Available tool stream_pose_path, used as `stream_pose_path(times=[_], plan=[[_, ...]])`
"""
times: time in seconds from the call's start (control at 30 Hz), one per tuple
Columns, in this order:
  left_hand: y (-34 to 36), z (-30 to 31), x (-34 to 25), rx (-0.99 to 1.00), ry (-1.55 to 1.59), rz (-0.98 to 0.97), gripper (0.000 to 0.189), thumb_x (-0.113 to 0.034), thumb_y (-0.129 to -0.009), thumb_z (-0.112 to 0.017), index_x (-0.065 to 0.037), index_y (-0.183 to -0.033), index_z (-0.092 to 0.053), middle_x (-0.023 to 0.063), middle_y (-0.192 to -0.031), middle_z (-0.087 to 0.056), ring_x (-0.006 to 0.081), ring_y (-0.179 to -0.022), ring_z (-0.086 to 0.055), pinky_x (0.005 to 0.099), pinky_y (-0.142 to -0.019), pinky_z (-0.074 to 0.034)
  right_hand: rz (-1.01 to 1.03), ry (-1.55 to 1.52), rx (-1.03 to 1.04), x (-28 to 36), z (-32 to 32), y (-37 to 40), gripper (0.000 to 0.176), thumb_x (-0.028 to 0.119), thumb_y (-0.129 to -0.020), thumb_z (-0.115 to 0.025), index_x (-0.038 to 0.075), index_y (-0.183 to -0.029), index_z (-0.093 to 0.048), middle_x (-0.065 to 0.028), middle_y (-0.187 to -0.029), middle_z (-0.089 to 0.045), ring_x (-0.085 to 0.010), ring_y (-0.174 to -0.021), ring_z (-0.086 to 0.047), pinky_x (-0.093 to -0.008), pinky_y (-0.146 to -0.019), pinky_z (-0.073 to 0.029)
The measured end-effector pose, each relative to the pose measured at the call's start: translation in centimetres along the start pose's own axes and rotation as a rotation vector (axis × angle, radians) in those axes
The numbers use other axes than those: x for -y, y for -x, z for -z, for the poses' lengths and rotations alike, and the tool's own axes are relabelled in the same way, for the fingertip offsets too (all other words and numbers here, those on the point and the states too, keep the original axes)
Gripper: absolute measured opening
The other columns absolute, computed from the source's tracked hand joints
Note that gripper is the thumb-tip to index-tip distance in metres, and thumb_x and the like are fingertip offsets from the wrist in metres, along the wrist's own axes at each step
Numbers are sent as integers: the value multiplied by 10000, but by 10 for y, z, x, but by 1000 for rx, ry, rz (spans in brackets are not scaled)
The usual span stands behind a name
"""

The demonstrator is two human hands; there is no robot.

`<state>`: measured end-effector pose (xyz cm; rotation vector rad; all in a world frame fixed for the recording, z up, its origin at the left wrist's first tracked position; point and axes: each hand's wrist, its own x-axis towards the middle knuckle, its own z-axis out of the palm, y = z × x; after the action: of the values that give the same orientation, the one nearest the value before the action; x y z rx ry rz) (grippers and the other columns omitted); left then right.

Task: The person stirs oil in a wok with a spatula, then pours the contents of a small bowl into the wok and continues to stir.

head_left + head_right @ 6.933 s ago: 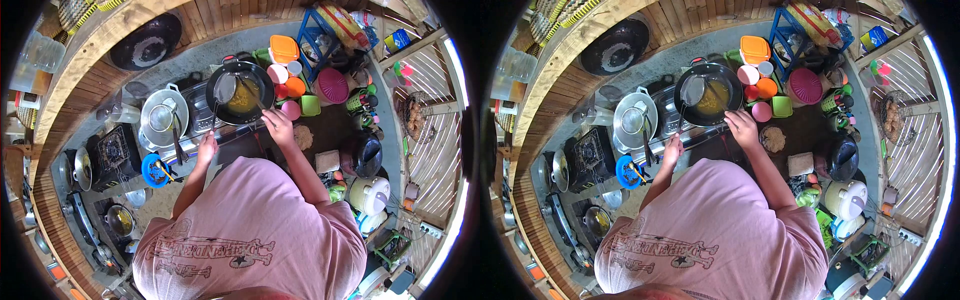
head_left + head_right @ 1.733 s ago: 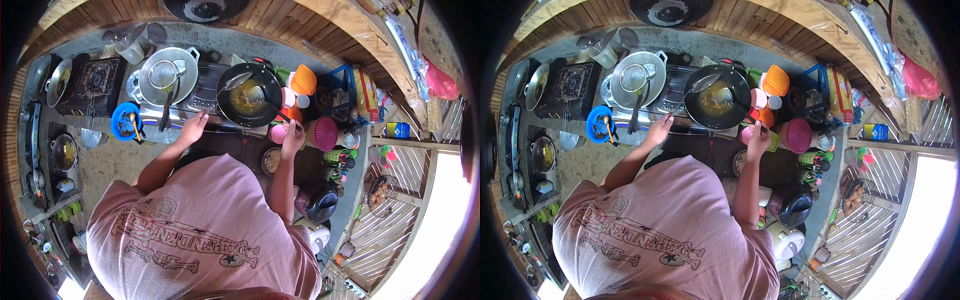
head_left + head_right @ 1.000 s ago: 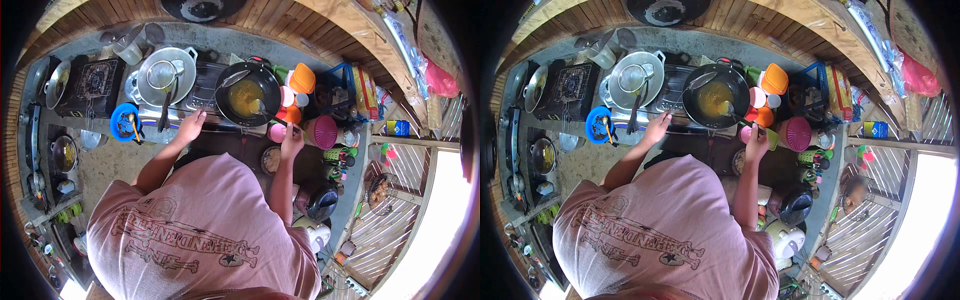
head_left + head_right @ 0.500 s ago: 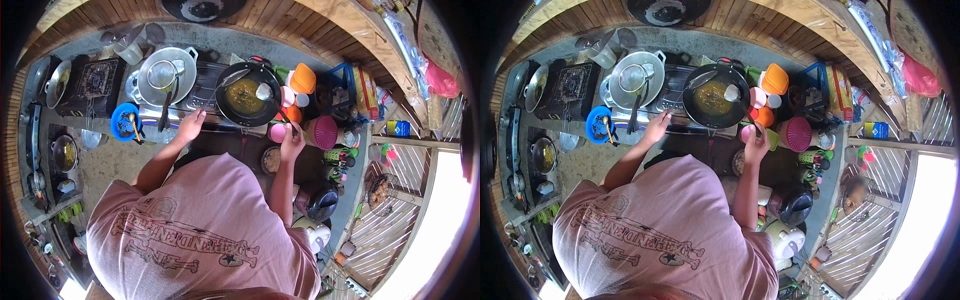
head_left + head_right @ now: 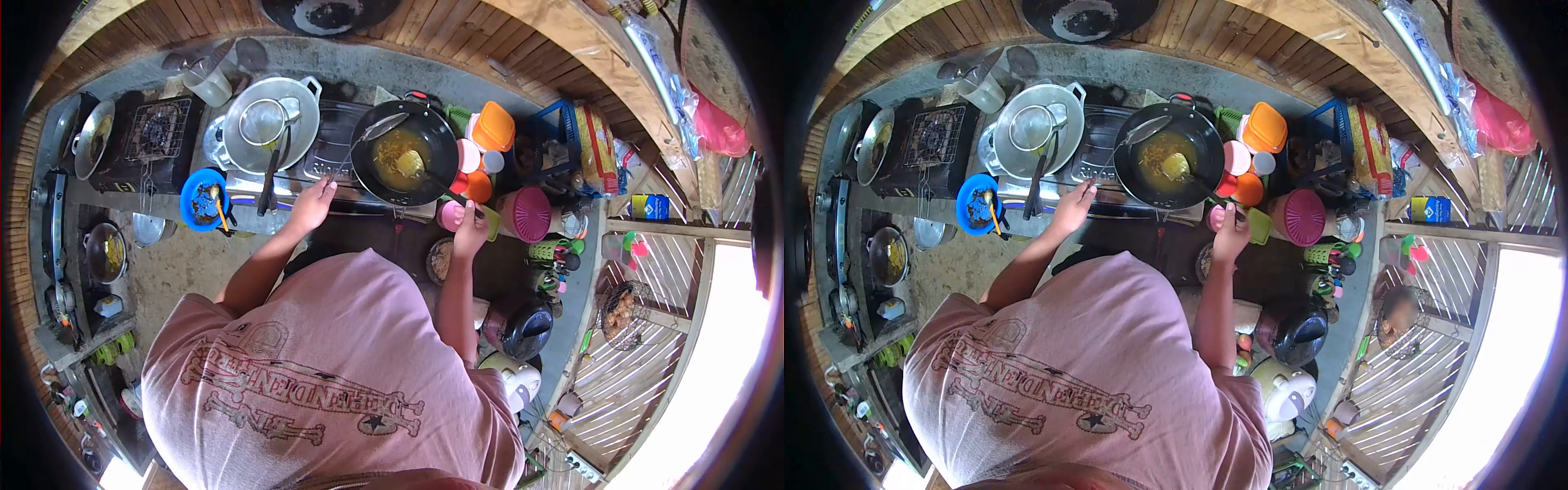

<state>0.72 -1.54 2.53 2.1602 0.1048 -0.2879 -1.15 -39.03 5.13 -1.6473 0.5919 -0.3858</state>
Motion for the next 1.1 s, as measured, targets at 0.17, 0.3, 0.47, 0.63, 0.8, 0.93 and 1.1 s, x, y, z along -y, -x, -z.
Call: stream_pose_path(times=[0.17, 0.3, 0.47, 0.63, 0.8, 0.93, 1.1], plan=[[1, 1, -1, -78, 35, -55, 479, -424, -1076, -464, -65, -1360, -603, 310, -1088, -687, 502, -1089, -636, 530, -918, -505, 167, 16, 65, 5, -3, 11, 191, 111, -1008, -685, -29, -1134, -713, -64, -1017, -736, -127, -899, -685, -268, -811, -551], [0, 2, 0, -78, 38, -63, 476, -415, -1074, -466, -66, -1368, -599, 311, -1073, -687, 501, -1073, -641, 533, -907, -508, 292, 105, 67, 3, 7, 6, 220, 92, -989, -702, -27, -1173, -714, -99, -1079, -739, -147, -972, -685, -289, -859, -552], [-2, 1, 4, -70, 50, -72, 478, -412, -1073, -461, -61, -1366, -598, 302, -1083, -690, 492, -1077, -646, 525, -912, -510, 370, 246, 57, 45, 13, 16, 200, 54, -962, -720, -35, -1141, -723, -129, -1097, -738, -175, -989, -697, -315, -888, -546], [-3, -1, 5, -84, 40, -96, 478, -419, -1073, -456, -59, -1349, -605, 296, -1114, -690, 490, -1098, -641, 518, -927, -509, 406, 268, 47, 36, 14, 7, 204, 78, -961, -730, -36, -1131, -724, -115, -1058, -738, -180, -965, -703, -320, -862, -549], [-2, 0, 3, -85, 27, -94, 473, -414, -1074, -455, -60, -1352, -603, 298, -1123, -688, 489, -1101, -640, 519, -931, -507, 190, 232, 4, 17, 0, -1, 216, 145, -995, -711, -22, -1131, -724, -81, -950, -739, -161, -897, -703, -301, -819, -552], [-1, 0, 4, -79, 40, -103, 467, -408, -1078, -457, -64, -1359, -600, 297, -1114, -690, 491, -1092, -641, 522, -923, -507, 24, -6, 4, 4, -4, -2, 220, 164, -1027, -669, -23, -1133, -713, -69, -906, -753, -110, -789, -678, -268, -740, -537], [-2, 2, 5, -63, 52, -73, 478, -416, -1079, -458, -71, -1381, -591, 299, -1114, -689, 492, -1088, -643, 519, -921, -509, 251, 38, 46, 5, -2, 8, 208, 141, -1038, -647, -26, -1150, -698, -77, -907, -765, -106, -778, -691, -259, -738, -542]])
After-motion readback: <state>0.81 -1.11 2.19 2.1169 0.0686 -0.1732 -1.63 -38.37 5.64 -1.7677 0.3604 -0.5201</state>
